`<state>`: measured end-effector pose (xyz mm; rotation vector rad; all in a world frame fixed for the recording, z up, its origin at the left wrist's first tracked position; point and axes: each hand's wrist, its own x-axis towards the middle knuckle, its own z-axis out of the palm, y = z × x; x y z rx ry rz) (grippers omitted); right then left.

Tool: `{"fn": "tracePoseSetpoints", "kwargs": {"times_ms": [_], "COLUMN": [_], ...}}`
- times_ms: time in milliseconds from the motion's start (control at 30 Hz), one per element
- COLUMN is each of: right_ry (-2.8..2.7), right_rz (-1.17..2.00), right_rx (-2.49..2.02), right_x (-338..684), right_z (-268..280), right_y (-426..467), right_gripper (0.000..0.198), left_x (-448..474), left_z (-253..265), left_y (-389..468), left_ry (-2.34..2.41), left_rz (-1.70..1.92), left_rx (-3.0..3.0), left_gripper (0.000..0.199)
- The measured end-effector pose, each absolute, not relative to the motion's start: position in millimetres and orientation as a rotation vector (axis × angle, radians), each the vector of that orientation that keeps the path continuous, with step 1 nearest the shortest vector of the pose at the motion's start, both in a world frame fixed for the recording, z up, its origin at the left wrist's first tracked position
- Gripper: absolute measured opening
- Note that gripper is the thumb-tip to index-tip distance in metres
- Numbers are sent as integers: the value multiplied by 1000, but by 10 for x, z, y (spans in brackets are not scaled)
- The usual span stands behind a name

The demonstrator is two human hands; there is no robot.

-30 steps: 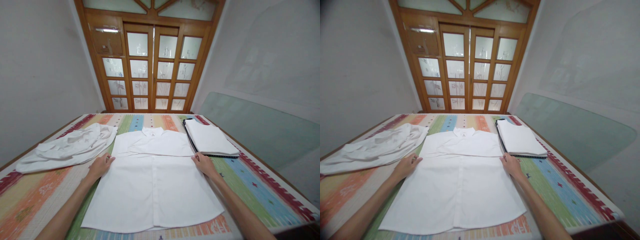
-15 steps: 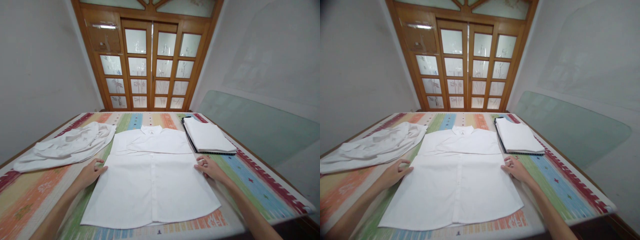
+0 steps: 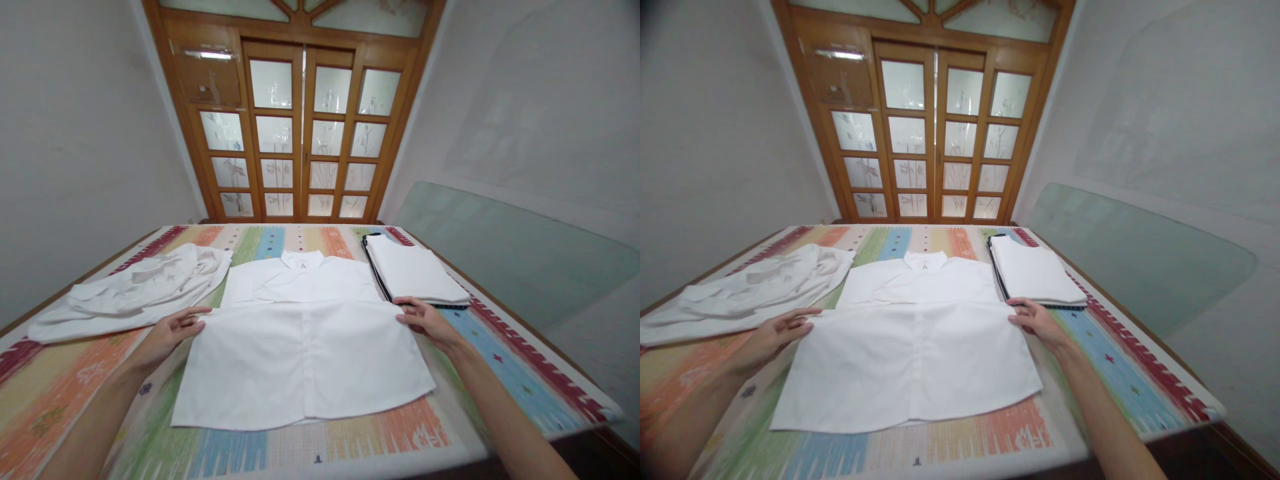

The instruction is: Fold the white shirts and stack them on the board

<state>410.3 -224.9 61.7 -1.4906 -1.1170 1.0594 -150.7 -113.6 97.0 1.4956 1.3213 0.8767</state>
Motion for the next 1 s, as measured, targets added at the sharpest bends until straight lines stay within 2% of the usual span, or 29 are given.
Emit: {"fn": "tracePoseSetpoints", "kwargs": {"times_ms": [167, 267, 367, 467, 600, 833, 1000], "right_ry": [-1066, -1054, -1147, -1296, -1386, -1450, -1342], "right_rz": [848, 720, 654, 594, 655, 591, 780], "right_rx": [-1478, -1548, -1696, -1851, -1921, -1771, -1742], "right_x": [4091, 4031, 4020, 4084, 4168, 4072, 3999], "right_z": [737, 677, 574, 473, 363, 354, 519], "right_y": [-1789, -1521, -1416, -1476, -1615, -1685, -1818], "right_gripper": [56, 50, 42, 43, 43, 33, 43], "left_x": [-1347, -1192, -1117, -1169, -1305, -1286, -1304], "left_z": [1045, 942, 794, 697, 663, 704, 795], "left_y": [-805, -588, -451, -418, -437, -483, -582], "left_ry": [1443, 1502, 1576, 1627, 1506, 1512, 1473], "left_rz": [998, 1089, 1019, 887, 727, 795, 562], "left_rx": [1475, 1472, 1435, 1456, 1515, 1523, 1597], "left_gripper": [65, 66, 66, 61, 58, 56, 51]}}
